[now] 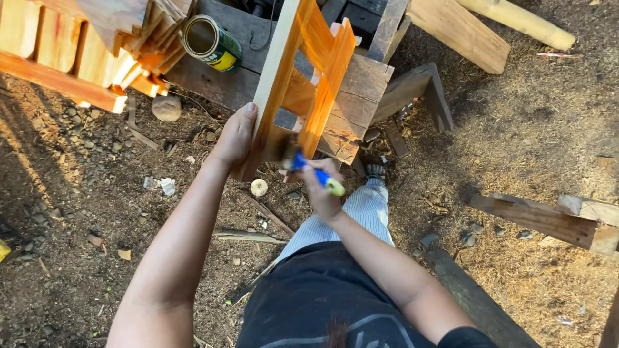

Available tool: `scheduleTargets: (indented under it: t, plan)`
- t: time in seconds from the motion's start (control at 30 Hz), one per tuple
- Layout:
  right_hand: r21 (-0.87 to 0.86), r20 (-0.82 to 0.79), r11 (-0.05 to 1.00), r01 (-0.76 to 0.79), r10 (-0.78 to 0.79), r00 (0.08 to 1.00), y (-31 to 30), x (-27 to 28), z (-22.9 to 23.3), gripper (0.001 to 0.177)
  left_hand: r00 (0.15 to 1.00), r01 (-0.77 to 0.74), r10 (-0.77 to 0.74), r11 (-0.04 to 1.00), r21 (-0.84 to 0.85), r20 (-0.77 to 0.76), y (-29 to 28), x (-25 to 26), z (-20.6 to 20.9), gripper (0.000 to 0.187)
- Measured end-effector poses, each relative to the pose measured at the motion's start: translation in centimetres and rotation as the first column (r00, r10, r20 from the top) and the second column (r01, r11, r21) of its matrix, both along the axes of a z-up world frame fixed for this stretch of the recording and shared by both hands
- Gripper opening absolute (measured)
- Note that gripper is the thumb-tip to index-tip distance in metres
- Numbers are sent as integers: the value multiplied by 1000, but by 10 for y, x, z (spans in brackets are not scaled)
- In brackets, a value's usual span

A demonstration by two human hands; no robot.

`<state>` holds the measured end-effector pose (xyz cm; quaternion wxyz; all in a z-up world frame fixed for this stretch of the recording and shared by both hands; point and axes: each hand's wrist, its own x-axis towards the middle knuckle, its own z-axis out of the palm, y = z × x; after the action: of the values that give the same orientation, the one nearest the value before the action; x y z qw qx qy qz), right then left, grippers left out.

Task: Painting or staining a wooden furniture component with a brush.

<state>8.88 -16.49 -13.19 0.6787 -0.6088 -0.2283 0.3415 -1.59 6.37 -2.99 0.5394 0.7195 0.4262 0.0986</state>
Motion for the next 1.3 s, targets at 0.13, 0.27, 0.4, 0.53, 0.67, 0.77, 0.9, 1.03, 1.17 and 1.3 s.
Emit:
scheduleTargets:
  t: [0.13,0.27,0.4,0.53,0.67,0.77,0.9,1.03,1.17,1.3]
  plan:
    - [290,-350,957,22,84,933,13,4,31,11,988,55,-85,973,223,129,11,-14,-20,55]
    - [444,-501,896,8,241,831,3,48,29,15,992,39,-48,997,72,117,-3,-4,7,58]
    - [299,-391,951,-77,196,899,31,89,-10,13,993,51,-25,972,230,-114,0,-3,17,59]
    - [-217,106,843,-493,522,846,33,121,18,13,976,63,6,949,308,-216,5,-6,24,52]
    - [-46,660,852,-521,418,625,41,125,44,14,982,59,1,949,311,-187,-1,-3,29,49]
    - [120,575,849,-515,363,733,49,124,52,15,972,57,11,958,280,-235,-9,3,38,48]
    - [-394,732,713,-581,625,271,63,127,70,16,978,64,8,941,333,-209,-17,11,45,46]
    - [-72,876,754,-653,361,319,61,123,62,19,963,79,13,940,331,-268,-24,13,50,47]
    - [-256,874,742,-619,451,179,69,134,76,25,963,83,20,927,366,-268,-28,17,55,45]
    - [-231,892,766,-600,413,185,70,146,84,19,974,111,4,861,496,-225,-29,17,57,40]
